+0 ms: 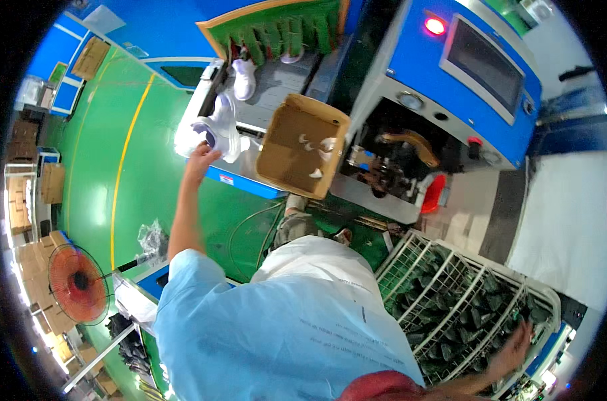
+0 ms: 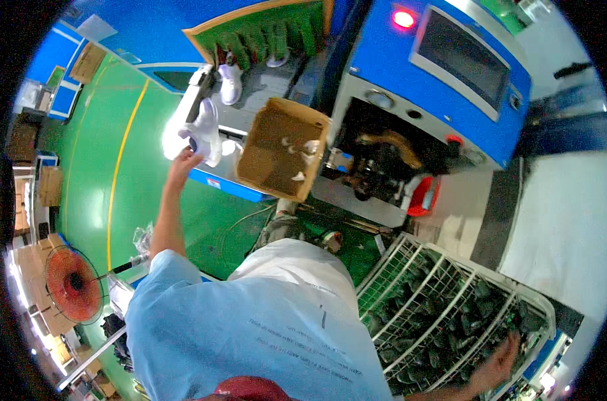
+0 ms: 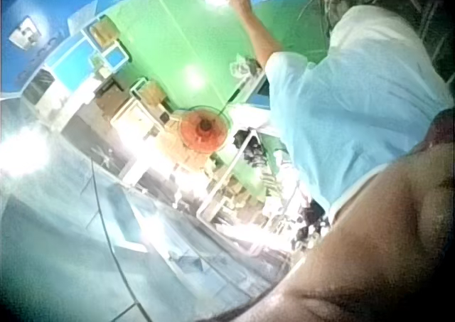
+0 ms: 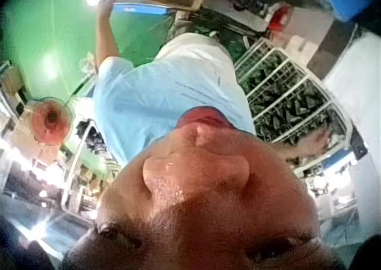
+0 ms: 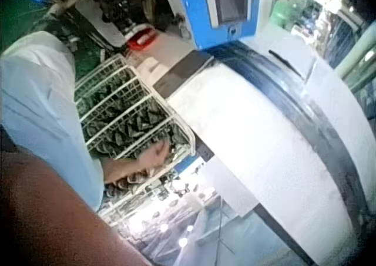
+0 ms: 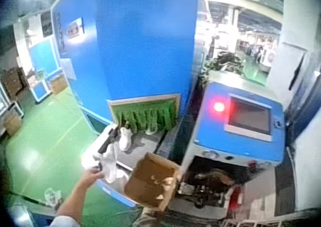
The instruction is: The person takes shoes from a conveyor belt, fits them onto a metallic shoe last, and places them into an oven-like machine. They repeat this cycle with different shoes, also handling a dark-colored shoe from another worker.
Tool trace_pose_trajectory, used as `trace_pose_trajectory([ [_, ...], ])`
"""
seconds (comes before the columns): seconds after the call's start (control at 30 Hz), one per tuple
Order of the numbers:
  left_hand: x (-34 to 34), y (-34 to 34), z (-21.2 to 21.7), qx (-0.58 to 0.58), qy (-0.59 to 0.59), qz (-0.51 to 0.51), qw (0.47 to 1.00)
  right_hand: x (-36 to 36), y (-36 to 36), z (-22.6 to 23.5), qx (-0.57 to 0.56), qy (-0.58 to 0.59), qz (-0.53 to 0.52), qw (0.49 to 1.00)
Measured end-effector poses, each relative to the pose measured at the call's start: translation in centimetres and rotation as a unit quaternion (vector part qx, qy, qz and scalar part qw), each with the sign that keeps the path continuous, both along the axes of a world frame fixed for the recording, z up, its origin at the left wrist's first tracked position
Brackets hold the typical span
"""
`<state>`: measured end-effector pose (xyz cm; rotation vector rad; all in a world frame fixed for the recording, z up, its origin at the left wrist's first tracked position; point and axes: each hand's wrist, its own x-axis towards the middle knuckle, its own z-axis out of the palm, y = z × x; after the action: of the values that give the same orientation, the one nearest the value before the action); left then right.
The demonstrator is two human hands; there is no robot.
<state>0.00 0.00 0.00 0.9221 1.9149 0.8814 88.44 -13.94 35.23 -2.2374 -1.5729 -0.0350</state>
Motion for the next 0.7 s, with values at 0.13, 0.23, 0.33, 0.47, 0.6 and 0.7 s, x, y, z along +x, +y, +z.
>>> trace_pose_trajectory([
  [0.13,2.3,0.6,-5.2,-0.138,0.13,0.016,0.982,-17.8,15.5,-5.1,0.116,0.013,0.28,0.953],
  [0.23,3.7,2.1,-5.6,-0.04,0.556,0.053,0.829,-32.2,26.2,-7.4,0.218,-0.043,0.363,0.905],
  [0.33,4.5,8.9,-3.0,0.112,0.418,-0.078,0.898,-41.2,34.8,-10.3,0.282,-0.095,0.338,0.893],
  [0.47,1.4,26.6,-7.4,0.114,0.18,0.012,0.977,-42.9,38.6,-14.1,0.362,-0.27,0.23,0.862],
  [0.6,-4.9,38.3,-14.3,0.105,0.118,0.151,0.976,-42.3,39.1,-15.0,0.371,-0.293,0.237,0.849],
  [0.7,-1.8,40.7,-15.5,0.038,0.282,0.179,0.942,-42.5,38.8,-15.9,0.398,-0.303,0.23,0.835],
])
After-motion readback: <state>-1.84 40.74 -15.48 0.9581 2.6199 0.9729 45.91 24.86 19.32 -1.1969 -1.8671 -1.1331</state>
